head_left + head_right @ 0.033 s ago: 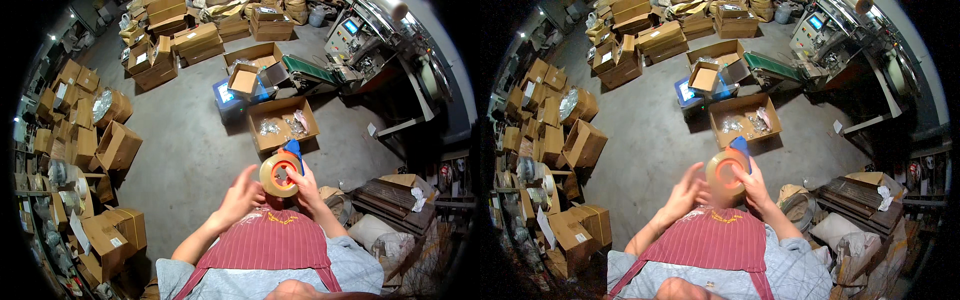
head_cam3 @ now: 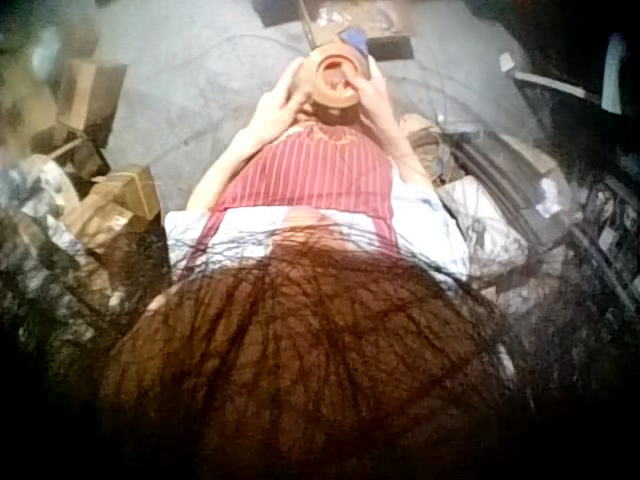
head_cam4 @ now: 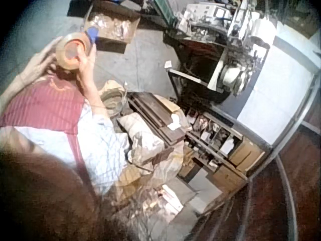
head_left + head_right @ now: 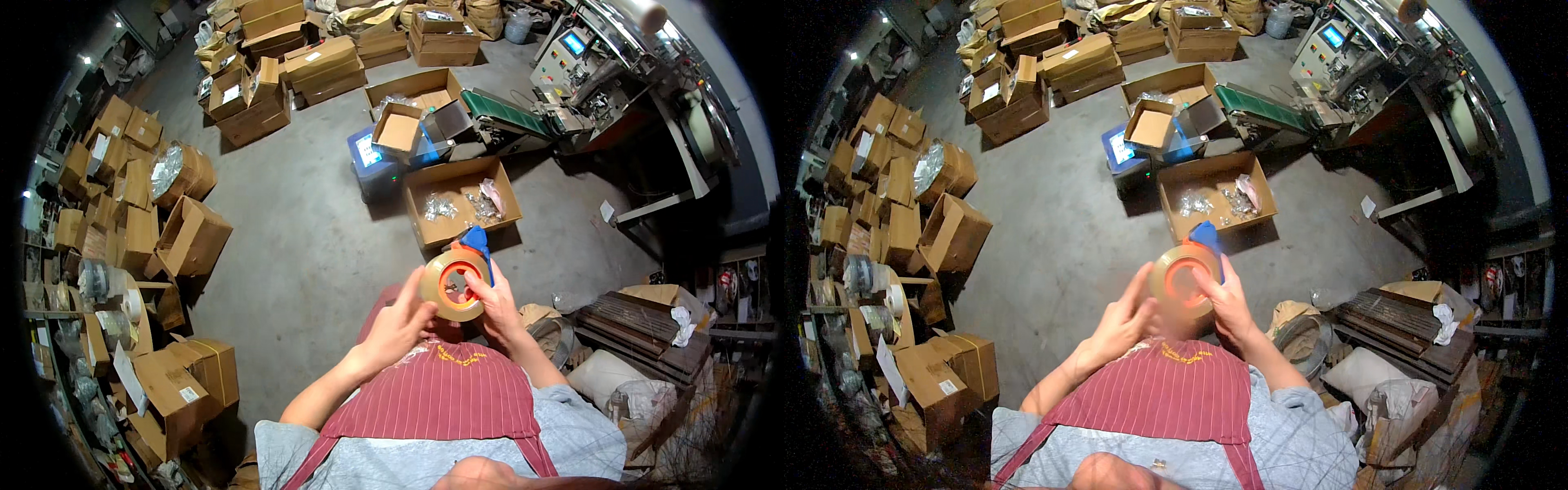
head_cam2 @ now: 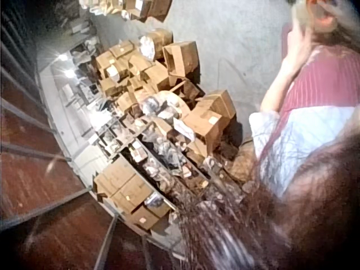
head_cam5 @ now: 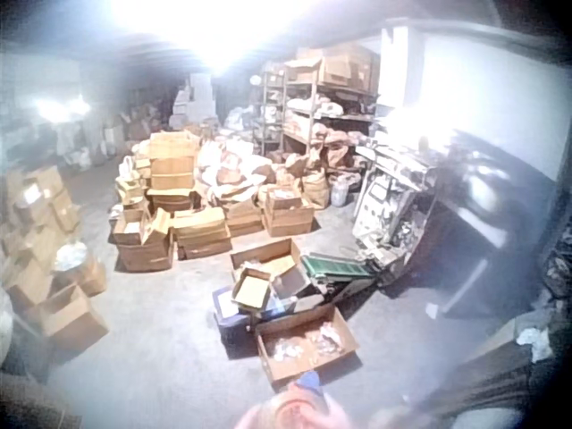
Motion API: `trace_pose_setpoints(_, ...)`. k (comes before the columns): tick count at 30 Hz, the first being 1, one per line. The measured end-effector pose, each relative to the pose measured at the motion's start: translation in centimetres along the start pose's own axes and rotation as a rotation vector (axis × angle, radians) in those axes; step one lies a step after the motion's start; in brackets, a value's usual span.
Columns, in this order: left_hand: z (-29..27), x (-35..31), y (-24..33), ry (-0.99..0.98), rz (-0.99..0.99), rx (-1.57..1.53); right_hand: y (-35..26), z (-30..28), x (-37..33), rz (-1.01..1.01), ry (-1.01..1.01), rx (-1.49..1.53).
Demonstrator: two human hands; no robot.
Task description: The person loads a roll of packing tape into a handheld dispenser and then repeatedly tapes the seams of several cardboard boxes. The person places the taped boxes aside and briefly interacts with another person before continuing to tape more boxes.
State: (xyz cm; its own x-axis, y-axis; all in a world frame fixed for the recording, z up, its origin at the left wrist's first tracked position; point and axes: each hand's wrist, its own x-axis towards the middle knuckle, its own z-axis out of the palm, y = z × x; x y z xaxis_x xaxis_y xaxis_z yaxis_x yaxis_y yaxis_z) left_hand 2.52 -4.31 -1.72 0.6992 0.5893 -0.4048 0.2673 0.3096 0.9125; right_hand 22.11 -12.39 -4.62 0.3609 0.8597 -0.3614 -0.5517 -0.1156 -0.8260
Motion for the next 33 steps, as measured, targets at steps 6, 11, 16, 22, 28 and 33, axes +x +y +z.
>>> trace_pose_setpoints(6,-1.0,0.7,1.3,-0.042,0.263,0.275,0.4,0.1,-0.2,-0.098,-0.001,-0.067)
trace_pose_setpoints(11,-2.5,0.6,2.9,-0.217,0.219,0.426,0.8,-1.3,-0.7,-0.036,-0.102,-0.142)
trace_pose_setpoints(16,-2.9,0.5,3.0,-0.268,0.276,0.391,-0.2,-1.2,-1.1,0.103,-0.184,-0.072)
trace_pose_setpoints(22,-5.3,3.7,3.6,0.037,0.169,-0.013,-1.4,-2.2,-1.4,0.291,-0.388,0.133)
trace_pose_setpoints(28,-3.1,4.1,4.4,-0.174,0.160,-0.202,-1.7,-2.5,-1.8,0.391,-0.451,0.265)
trace_pose_setpoints(33,-3.2,3.9,3.6,-0.176,0.152,-0.265,-1.7,-1.8,-2.1,0.391,-0.458,0.282)
